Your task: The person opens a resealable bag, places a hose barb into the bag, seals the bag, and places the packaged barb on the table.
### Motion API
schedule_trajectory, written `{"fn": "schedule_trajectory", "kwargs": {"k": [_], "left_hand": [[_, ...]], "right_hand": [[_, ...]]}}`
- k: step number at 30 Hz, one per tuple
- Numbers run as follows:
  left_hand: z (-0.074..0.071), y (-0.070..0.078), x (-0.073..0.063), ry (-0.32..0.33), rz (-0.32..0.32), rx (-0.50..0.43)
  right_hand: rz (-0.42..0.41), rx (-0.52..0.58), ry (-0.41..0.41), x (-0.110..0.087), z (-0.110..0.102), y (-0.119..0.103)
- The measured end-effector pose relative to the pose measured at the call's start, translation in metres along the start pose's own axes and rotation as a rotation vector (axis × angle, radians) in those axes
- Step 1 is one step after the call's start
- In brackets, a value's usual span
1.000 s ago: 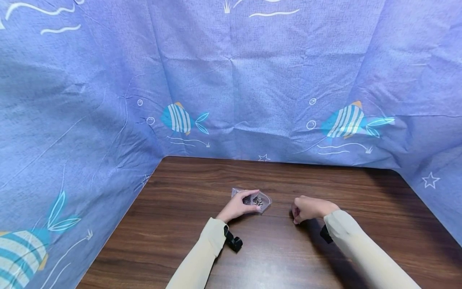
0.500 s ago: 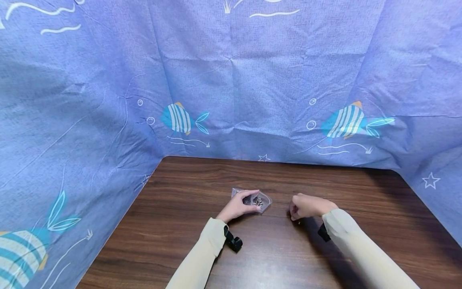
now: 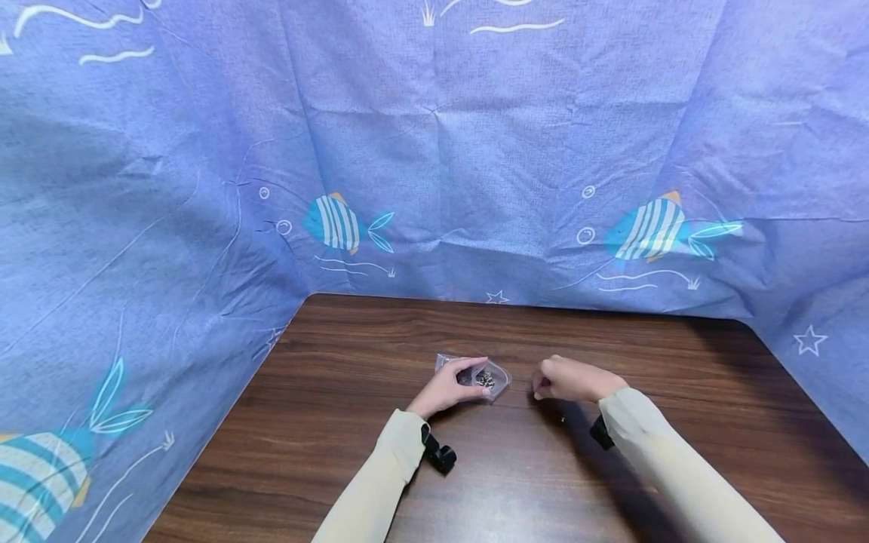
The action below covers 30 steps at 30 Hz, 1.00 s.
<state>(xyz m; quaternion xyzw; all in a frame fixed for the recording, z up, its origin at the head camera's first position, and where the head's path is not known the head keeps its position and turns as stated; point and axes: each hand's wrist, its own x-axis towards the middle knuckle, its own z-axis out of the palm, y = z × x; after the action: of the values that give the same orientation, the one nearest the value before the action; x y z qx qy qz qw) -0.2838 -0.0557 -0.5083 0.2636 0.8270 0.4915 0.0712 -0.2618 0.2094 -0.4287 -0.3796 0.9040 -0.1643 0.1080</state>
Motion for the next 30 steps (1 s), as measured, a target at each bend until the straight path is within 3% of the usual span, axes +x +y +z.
{"fn": "schedule_trajectory", "kwargs": {"k": [17, 23, 30], "left_hand": [[0.001, 0.001, 0.000, 0.005, -0.001, -0.007], [0.001, 0.001, 0.000, 0.003, -0.014, -0.005], [0.000, 0.002, 0.000, 0.003, -0.004, 0.006]], "right_hand": [[-0.126, -0.117, 0.164, 0.016, 0.000, -0.007], [-0.107, -0.105, 0.168, 0.025, 0.000, -0.011], [-0.144, -0.131, 0.185, 0.034, 0.000, -0.016]]}}
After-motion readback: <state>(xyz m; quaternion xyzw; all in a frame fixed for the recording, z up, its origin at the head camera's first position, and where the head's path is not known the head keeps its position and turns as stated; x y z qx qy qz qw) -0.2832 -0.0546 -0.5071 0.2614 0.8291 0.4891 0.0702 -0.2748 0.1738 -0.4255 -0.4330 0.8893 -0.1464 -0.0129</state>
